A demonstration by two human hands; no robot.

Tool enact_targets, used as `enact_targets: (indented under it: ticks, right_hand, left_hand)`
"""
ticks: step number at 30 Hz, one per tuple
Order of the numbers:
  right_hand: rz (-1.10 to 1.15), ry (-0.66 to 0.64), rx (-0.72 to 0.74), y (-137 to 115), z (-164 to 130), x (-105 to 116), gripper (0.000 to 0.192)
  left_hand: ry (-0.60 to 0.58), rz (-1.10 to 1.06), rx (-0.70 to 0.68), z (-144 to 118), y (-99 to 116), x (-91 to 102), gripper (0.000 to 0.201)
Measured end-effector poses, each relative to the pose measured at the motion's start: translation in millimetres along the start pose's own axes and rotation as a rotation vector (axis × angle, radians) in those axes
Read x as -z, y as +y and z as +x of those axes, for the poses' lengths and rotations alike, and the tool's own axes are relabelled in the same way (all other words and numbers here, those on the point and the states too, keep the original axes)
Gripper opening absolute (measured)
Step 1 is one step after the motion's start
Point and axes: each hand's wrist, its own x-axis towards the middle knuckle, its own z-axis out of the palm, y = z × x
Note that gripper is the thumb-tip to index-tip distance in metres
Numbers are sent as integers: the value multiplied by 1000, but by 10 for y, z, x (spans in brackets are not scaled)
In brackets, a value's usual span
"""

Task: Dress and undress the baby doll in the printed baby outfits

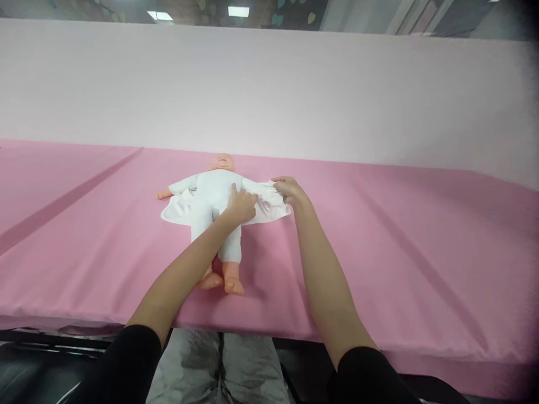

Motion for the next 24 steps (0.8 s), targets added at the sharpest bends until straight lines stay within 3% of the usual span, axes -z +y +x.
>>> enact_targets:
  ticks: [4, 9, 13, 16, 18, 21, 24]
  right_hand:
    - [32, -147, 37, -24, -83, 31, 61]
    - [139, -373, 99, 42, -97, 90, 85]
    - [115, -339, 84, 86, -48, 141, 83]
    - [101, -302, 76, 94, -23, 146, 76]
    - [108, -291, 76, 90, -23, 138, 74]
    - [126, -288, 67, 83, -48, 140, 70]
    - [129, -325, 21, 92, -75, 161, 65]
  left_hand:
    - [71, -30, 59, 27, -51, 98, 44]
    - [-3, 1, -71, 211, -83, 44, 40]
    - [-77, 20, -183, 348, -117, -40, 37]
    - [-109, 40, -224, 351, -138, -86, 45]
    - [-95, 66, -215, 323, -126, -117, 50]
    - [-37, 104, -157, 290, -83, -161, 35]
    - [13, 124, -99, 284, -56, -182, 36]
